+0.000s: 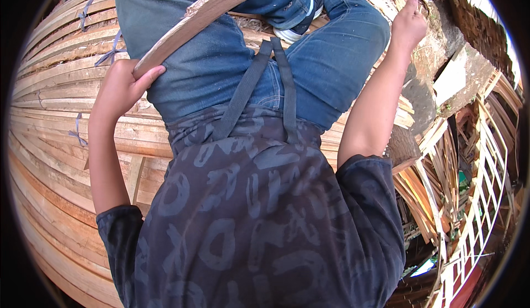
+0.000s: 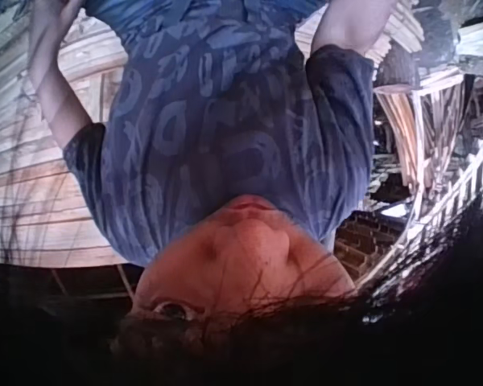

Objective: The person sits cross-legged on a wooden platform and uses a curved knife to shave thin strips from a long, thin piece of wood. They hold the wood against their legs and repeatedly scrape the blade along its length to remove the outer layer.

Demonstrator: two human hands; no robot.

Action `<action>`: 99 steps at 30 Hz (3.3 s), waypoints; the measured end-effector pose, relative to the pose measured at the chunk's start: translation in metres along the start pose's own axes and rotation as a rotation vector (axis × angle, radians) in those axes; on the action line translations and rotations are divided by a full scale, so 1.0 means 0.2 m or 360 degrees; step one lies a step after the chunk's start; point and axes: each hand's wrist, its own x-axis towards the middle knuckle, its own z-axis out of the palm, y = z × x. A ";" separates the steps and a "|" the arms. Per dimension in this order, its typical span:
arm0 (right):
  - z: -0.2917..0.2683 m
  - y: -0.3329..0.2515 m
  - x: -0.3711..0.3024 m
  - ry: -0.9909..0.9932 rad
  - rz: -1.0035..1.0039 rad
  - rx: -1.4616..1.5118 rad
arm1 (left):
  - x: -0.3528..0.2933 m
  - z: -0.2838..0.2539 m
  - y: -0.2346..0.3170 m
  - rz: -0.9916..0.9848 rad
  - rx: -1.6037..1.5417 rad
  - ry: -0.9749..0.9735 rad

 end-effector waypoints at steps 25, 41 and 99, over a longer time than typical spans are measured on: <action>-0.21 -0.30 -0.27 -0.0420 -0.0626 0.0015 | -0.02 0.00 -0.04 0.0158 0.0223 0.0034; -0.38 0.65 -0.12 -0.0204 0.0476 0.0253 | -0.01 -0.01 0.06 -0.0310 -0.0503 -0.0160; -0.31 -0.20 -0.59 -0.0447 -0.0669 0.0172 | -0.13 0.06 -0.12 -0.0006 0.0237 -0.0120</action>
